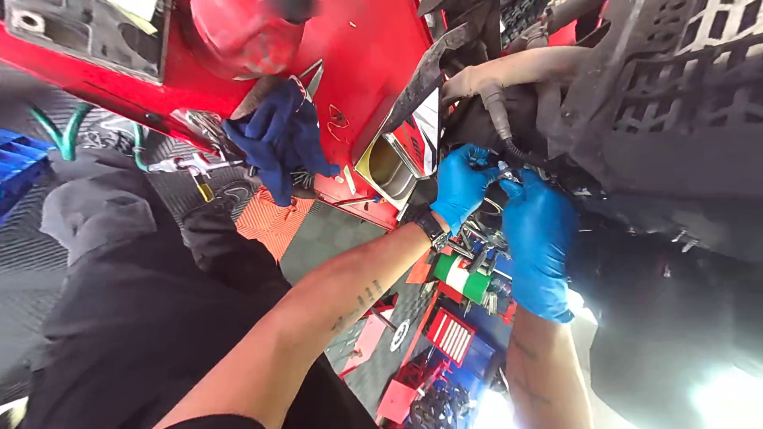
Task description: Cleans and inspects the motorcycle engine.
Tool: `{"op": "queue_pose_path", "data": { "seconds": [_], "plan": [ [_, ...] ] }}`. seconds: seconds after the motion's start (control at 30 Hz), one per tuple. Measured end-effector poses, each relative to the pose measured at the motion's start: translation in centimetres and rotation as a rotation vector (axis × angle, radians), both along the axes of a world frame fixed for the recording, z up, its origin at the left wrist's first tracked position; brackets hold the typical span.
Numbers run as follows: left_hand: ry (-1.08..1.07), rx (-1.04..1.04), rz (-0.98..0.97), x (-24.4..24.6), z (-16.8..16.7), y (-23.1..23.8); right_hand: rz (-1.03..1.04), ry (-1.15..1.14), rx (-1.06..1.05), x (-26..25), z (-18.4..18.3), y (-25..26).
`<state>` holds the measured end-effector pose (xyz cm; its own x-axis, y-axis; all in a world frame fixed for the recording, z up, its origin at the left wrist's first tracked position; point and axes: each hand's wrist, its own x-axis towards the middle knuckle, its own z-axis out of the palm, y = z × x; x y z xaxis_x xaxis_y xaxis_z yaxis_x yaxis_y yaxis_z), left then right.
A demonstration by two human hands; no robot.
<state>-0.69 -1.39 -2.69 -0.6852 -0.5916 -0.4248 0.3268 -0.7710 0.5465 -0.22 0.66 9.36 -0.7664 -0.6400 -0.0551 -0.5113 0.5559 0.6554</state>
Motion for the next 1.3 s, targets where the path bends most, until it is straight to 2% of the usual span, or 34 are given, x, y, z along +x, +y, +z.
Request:
{"op": "queue_pose_path", "data": {
  "seconds": [0.13,0.3,0.67,0.9,1.07,1.3],
  "plan": [
    [0.027,-0.025,0.016,0.0,-0.3,0.2,0.011,-0.023,-0.010,-0.3,0.0,0.2],
    [0.029,-0.037,0.039,-0.2,-0.5,0.5,-0.138,-0.075,0.061,-0.3,0.5,-0.6],
    [0.052,-0.084,0.118,-0.4,-0.9,1.0,0.004,-0.074,-0.040,-0.4,-0.1,0.4],
    [0.040,-0.079,0.103,-0.2,-0.7,0.9,-0.041,-0.078,-0.009,-1.1,0.1,0.2],
    [0.020,-0.072,0.093,-0.1,-0.5,0.7,-0.058,-0.114,-0.087,0.1,-0.1,-0.5],
    [0.010,-0.097,0.107,-0.2,-0.6,0.8,-0.016,-0.071,-0.067,-0.1,0.0,-0.2]
  ]
}}
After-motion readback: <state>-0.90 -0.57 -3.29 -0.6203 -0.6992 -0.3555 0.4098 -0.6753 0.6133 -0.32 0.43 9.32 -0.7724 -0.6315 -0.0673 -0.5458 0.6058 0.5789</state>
